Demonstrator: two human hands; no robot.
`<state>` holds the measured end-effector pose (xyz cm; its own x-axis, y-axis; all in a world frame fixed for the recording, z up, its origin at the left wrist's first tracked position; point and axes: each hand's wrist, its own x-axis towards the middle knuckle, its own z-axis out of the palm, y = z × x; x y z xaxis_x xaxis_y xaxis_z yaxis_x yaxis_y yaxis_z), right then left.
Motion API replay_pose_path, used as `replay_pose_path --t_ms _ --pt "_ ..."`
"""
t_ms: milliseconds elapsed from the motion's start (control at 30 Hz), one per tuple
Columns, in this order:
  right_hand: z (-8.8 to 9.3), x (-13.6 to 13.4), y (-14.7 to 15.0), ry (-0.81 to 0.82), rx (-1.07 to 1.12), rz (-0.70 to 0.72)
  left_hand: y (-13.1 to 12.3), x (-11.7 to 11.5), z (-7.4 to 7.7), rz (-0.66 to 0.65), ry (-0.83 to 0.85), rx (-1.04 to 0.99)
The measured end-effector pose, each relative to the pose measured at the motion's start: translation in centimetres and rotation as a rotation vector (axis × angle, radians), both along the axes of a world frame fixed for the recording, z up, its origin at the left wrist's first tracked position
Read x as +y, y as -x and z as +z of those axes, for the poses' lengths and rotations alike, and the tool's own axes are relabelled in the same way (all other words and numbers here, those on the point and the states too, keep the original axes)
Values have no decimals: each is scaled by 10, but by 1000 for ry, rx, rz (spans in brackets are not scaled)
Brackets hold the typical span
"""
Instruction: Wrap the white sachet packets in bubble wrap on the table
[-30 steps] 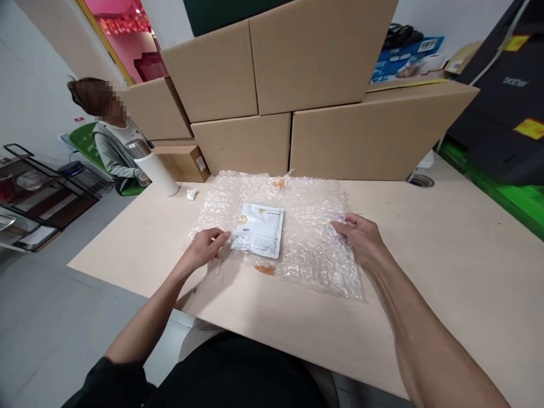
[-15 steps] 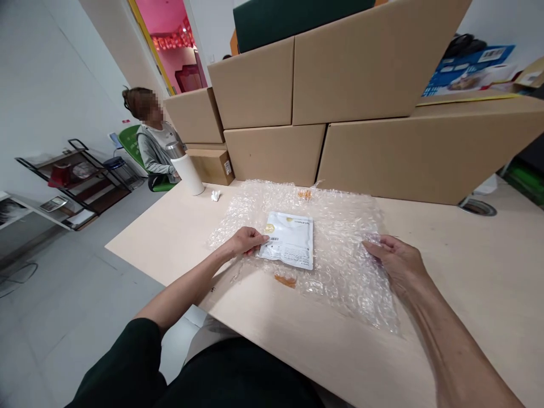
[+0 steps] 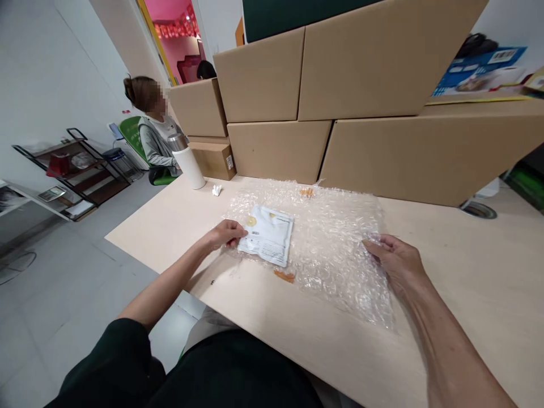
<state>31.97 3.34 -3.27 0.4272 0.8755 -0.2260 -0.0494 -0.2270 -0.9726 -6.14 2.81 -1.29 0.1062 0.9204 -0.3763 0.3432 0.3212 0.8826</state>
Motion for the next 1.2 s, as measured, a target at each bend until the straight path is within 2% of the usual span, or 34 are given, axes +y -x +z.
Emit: replay_pose_path --t_ms 100,200,433,567,667,767,867,967,1067,1200 --pt "-3 1 -1 35 30 1 33 -4 3 60 -5 59" --pt "-5 3 -3 48 5 -10 53 -7 0 135 -26 131" --pt "-8 2 -1 85 15 -14 68 4 -11 217 -75 313" --pt "-8 0 -4 101 -38 24 71 10 -9 216 -102 455" --pt "0 -1 -10 47 -365 52 70 11 -2 218 -139 570" --pt "19 -2 -1 -140 -808 39 69 10 4 206 -157 656" --pt "37 -4 35 -371 -910 148 67 9 8 165 -133 707" --pt "41 -3 91 -585 -895 417 65 9 11 114 -78 740" --pt "29 2 148 -723 -935 684 64 8 13 78 -32 749" --pt "9 13 203 -802 -1050 892 64 7 12 82 -17 735"
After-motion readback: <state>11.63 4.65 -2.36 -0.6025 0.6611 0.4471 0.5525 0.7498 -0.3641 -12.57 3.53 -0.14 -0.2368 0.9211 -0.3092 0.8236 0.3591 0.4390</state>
